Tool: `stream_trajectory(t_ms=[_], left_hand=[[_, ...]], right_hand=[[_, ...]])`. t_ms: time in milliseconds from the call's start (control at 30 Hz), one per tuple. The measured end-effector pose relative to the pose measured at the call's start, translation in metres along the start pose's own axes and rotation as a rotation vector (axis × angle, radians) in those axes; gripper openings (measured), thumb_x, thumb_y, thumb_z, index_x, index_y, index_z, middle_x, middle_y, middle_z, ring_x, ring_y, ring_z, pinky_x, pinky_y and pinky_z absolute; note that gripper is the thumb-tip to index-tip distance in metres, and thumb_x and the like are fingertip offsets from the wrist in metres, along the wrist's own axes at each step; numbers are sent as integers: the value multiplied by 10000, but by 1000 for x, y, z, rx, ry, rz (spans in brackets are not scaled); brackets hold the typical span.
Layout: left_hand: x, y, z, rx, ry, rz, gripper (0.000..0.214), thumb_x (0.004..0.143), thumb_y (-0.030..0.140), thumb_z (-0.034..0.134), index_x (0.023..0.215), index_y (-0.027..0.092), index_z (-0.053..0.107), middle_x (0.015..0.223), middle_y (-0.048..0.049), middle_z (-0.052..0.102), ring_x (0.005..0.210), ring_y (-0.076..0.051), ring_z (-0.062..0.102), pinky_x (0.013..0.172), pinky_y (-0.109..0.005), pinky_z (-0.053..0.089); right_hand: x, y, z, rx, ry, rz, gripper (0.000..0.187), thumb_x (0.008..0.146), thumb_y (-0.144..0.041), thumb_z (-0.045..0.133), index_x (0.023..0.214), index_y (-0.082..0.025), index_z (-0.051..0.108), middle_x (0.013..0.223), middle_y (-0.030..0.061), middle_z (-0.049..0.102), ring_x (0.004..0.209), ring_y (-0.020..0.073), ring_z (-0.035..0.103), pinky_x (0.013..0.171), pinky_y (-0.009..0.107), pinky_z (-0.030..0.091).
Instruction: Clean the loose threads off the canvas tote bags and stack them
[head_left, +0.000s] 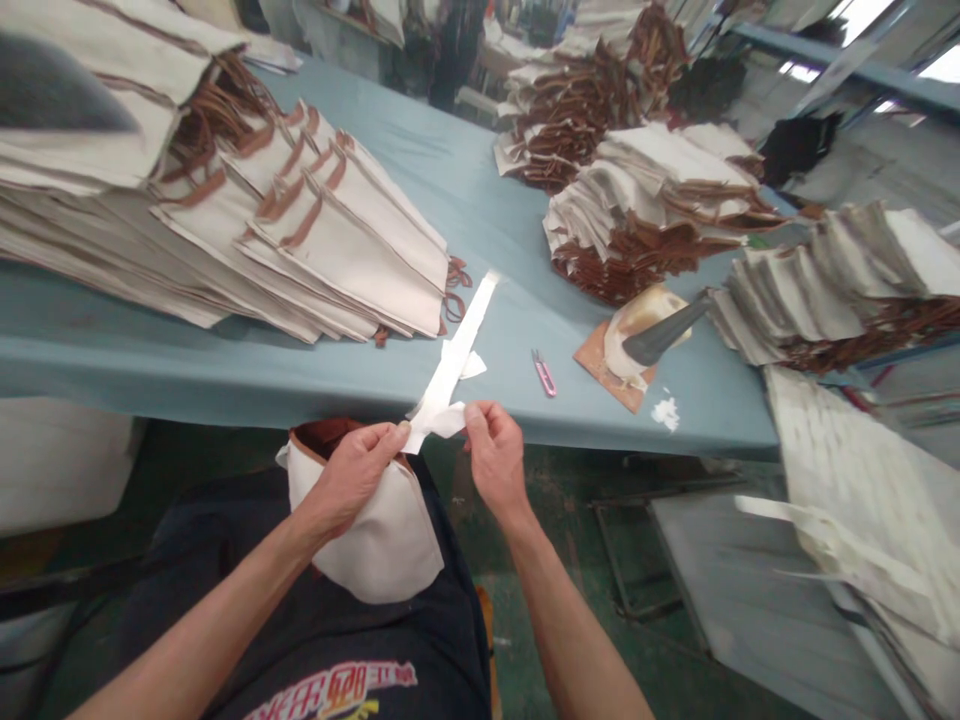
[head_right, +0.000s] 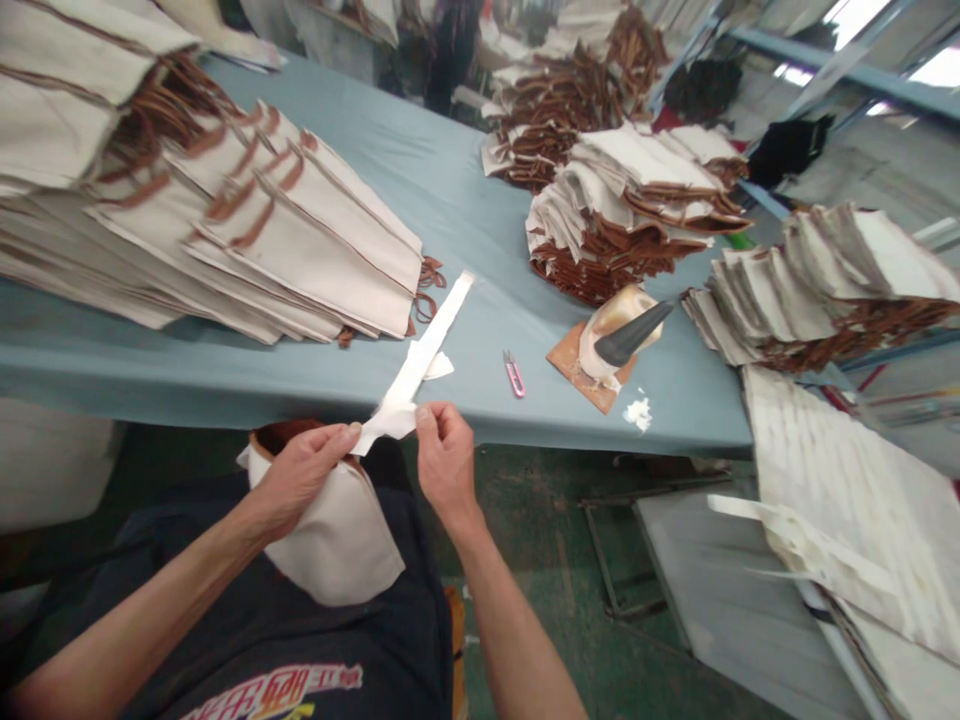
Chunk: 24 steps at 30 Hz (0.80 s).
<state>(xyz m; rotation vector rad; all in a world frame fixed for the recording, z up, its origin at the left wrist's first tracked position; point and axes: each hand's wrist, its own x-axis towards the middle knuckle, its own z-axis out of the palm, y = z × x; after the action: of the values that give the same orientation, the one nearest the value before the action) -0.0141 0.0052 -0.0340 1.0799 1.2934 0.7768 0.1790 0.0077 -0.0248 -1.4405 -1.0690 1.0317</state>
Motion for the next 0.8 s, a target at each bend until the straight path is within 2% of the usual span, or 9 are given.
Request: stream_trajectory(t_ms=[100, 167, 233, 300, 367, 467, 600, 700, 800], left_hand=[[6, 1, -8, 189, 28, 77, 675, 837, 889, 622, 643, 245, 559, 581, 38, 540, 567, -163, 494, 574, -272, 374], [8, 4, -13, 326, 63, 127, 608, 877, 804, 614, 633, 249, 579, 581, 23, 573, 589, -191, 548, 600, -288, 385], [5, 7, -16, 461, 122, 167, 482, 919, 689, 631, 721, 251, 655, 615, 6, 658, 624, -231, 631, 627, -303, 401], [-2, 11, -17, 581, 187, 205, 376, 975, 602, 613, 890, 253, 725, 686, -14, 744, 690, -272, 715, 656, -316, 419], [-7, 14, -14, 680, 215, 251, 378, 1048, 557, 533, 1039, 251, 755, 786, -47, 812, 784, -302, 781, 700, -331, 450], [1, 20, -4, 804, 133, 316, 393, 1110, 495, 482, 1185, 261, 789, 911, -63, 871, 895, -305, 835, 774, -339, 503], [38, 28, 13, 964, 11, 304, 344, 1170, 382, 538, 1385, 257, 775, 997, -65, 889, 1005, -303, 857, 863, -367, 585], [55, 32, 22, 1075, -10, 251, 350, 1178, 397, 638, 1454, 206, 735, 1133, -80, 860, 1002, -270, 839, 937, -449, 662], [56, 32, 26, 1157, -28, 210, 390, 1182, 405, 653, 1506, 193, 699, 1172, -83, 851, 981, -257, 842, 934, -481, 692]], right_hand=[[27, -17, -15, -16, 65, -82, 406, 981, -622, 701, 884, -231, 648, 731, -48, 596, 693, 151, 554, 650, 279, 494], [49, -26, -20, -7, 68, -115, 392, 979, -622, 679, 911, -238, 642, 771, -31, 642, 739, 168, 616, 645, 278, 537], [68, -32, -21, 14, 59, -126, 396, 957, -633, 673, 913, -241, 629, 798, -14, 673, 776, 179, 658, 611, 263, 564], [83, -33, -19, 42, 48, -120, 398, 940, -635, 672, 907, -242, 621, 802, -6, 687, 778, 178, 672, 564, 240, 569], [91, -34, -14, 74, 31, -105, 386, 938, -620, 681, 907, -240, 620, 790, -7, 693, 762, 171, 675, 534, 220, 568], [95, -37, -7, 128, -7, -78, 346, 956, -570, 709, 925, -234, 633, 794, -1, 726, 780, 172, 697, 512, 191, 561], [104, -52, 0, 201, -39, -21, 257, 1020, -465, 717, 951, -224, 657, 862, 15, 789, 821, 167, 717, 485, 155, 527], [131, -68, 2, 254, -40, 51, 230, 1119, -370, 630, 964, -206, 674, 885, 20, 800, 811, 155, 736, 493, 154, 525], [175, -87, 4, 296, -3, 139, 245, 1181, -332, 591, 1065, -163, 725, 986, 48, 803, 836, 163, 766, 598, 217, 609]])
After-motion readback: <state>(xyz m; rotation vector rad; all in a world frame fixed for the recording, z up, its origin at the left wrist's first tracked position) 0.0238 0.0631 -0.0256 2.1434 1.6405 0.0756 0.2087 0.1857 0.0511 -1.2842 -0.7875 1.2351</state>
